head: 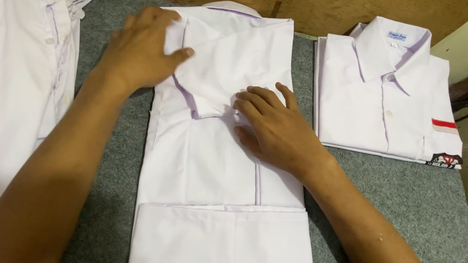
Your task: Folding a white collared shirt on a flat surface in a garment factory setting
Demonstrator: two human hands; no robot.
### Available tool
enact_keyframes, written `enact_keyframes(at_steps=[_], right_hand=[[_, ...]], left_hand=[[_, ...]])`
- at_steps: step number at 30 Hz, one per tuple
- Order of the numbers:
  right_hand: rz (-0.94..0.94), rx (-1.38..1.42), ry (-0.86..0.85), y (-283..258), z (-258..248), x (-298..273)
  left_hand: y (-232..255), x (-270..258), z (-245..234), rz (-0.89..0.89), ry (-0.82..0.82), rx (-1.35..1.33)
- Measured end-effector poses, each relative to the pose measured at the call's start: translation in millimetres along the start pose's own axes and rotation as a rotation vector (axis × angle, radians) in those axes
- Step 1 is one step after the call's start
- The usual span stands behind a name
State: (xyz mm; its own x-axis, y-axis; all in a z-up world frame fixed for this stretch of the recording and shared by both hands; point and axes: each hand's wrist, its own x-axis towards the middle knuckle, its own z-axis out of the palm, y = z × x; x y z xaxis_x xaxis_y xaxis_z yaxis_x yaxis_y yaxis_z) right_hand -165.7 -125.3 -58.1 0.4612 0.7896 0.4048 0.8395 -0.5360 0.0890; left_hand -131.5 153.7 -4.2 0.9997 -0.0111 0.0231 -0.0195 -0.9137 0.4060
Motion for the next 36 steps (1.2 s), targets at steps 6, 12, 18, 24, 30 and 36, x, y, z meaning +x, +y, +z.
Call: enact_keyframes(at_steps=[6,12,18,24,30,36], right_hand=[[-0.059,0.121,-0.07,-16,-1,13],[-0.056,0.235,-0.188,-28,4,22],[0.043,0.527,-0.217,4,-17,71],[0.097,0.44,0.078,58,31,165],[0.338,0.458,-0.152,60,82,218],[0.514,0.481,-0.101,67,109,229]], left_hand=[[-73,47,38,-0.275,0.134,-0.314],[-75,64,58,-0.204,0.276,-0.413],[-61,51,48,-0.253,0.177,-0.518],[-13,-6,-15,-0.52,-0.186,-0.864],[-39,-22,11,-0.466,-0.163,-1.104],[-48,-28,21,-0.466,-0.227,-1.026]])
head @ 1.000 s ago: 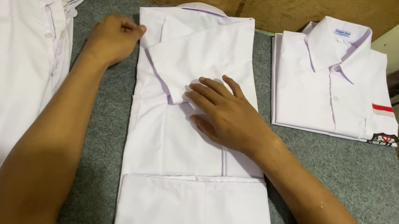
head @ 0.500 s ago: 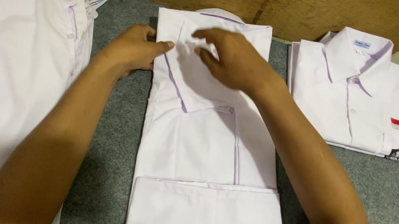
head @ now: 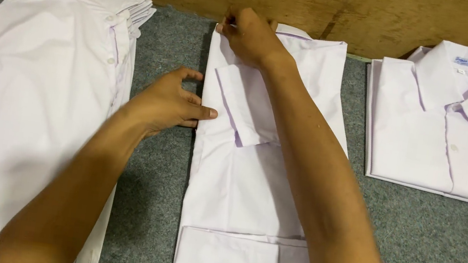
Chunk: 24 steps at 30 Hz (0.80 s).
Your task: Folding a white collared shirt on a flat surface in a garment factory setting
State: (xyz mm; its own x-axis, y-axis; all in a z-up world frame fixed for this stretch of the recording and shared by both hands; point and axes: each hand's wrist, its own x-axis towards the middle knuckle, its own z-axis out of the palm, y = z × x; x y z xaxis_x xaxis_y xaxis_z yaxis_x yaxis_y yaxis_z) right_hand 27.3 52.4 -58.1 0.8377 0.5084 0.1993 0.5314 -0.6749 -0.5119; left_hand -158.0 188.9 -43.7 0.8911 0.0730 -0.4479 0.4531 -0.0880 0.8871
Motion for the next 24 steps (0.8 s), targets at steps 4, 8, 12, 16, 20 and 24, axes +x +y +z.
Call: enact_keyframes(at_steps=[4,8,12,16,20,24], right_hand=[[-0.001,-0.03,-0.001,-4,2,-4],[-0.003,-0.069,-0.002,-7,3,2],[-0.057,-0.105,0.034,-8,5,9],[-0.061,-0.016,0.072,-11,8,10],[-0.078,-0.169,0.019,-12,9,15],[-0.058,-0.14,-0.017,-18,6,15]], left_hand=[[-1,-5,1,0.018,-0.031,-0.035],[-9,-7,-1,0.248,0.023,0.042],[-7,-14,3,0.295,0.081,0.124],[3,-25,5,0.202,0.082,0.209],[-6,-16,4,0.211,0.059,0.244],[-3,-19,6,0.203,0.013,0.21]])
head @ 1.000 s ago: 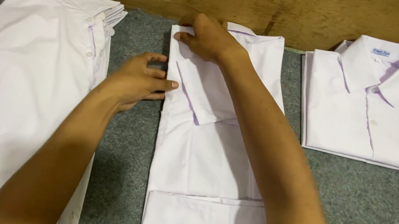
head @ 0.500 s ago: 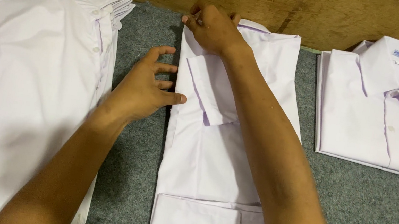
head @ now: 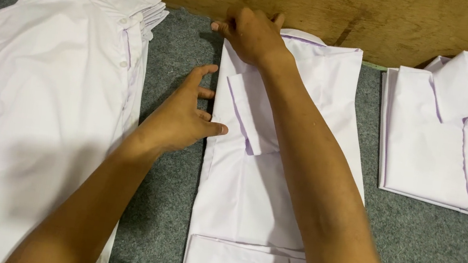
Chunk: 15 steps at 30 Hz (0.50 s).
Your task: Folding a white collared shirt on a flat surface in a garment factory setting
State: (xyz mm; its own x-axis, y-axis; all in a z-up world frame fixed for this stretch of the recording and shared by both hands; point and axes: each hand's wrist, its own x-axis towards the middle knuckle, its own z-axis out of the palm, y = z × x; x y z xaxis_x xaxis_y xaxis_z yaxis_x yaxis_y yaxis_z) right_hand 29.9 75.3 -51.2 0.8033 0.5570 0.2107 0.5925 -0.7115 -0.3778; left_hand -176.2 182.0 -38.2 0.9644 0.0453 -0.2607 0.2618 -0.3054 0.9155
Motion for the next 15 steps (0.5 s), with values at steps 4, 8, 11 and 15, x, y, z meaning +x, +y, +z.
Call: enact_keyframes(at_steps=[4,8,11,15], right_hand=[[-0.043,-0.095,0.085,6,15,10],[-0.028,-0.137,0.248,7,4,8],[-0.023,-0.023,0.312,9,-36,-22],[-0.013,0.09,0.442,42,-88,-82]], left_hand=[[2,-1,1,-0.009,-0.016,-0.006],[-9,9,2,0.097,0.022,-0.032],[-10,17,-2,0.137,0.123,-0.011],[-5,46,-11,0.013,0.205,-0.077]])
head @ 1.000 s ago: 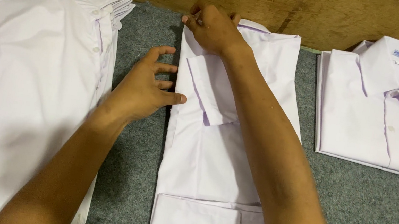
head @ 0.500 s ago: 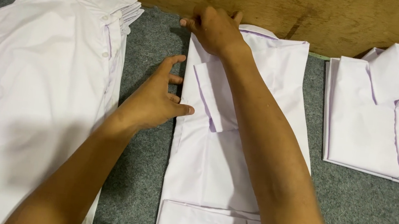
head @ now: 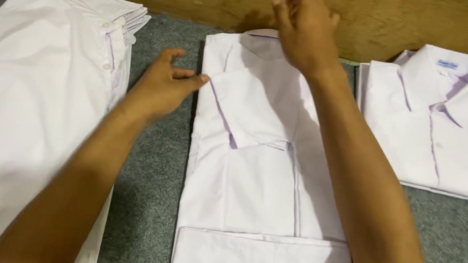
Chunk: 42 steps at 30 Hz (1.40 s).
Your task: Folding a white collared shirt on a flat surface in a garment factory setting
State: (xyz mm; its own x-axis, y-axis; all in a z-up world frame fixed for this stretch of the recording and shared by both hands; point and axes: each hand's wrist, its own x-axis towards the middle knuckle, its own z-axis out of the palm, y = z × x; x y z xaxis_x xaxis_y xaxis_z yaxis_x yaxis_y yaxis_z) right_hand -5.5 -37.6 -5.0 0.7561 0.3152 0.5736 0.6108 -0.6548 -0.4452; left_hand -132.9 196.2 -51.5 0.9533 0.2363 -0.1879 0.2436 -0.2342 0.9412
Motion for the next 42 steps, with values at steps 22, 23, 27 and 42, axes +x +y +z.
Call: enact_keyframes(at_steps=[22,23,27,42], right_hand=[[0.753,0.305,0.08,85,-18,-61],[0.767,0.313,0.062,84,-17,-59],[0.762,0.218,0.019,97,-5,-55],[1.06,0.607,0.229,99,-20,-42]], left_hand=[[-50,164,32,0.494,0.459,-0.255],[-45,158,32,0.454,0.408,-0.251],[-41,153,28,0.334,0.218,-0.192],[-50,170,30,0.467,0.298,-0.334]])
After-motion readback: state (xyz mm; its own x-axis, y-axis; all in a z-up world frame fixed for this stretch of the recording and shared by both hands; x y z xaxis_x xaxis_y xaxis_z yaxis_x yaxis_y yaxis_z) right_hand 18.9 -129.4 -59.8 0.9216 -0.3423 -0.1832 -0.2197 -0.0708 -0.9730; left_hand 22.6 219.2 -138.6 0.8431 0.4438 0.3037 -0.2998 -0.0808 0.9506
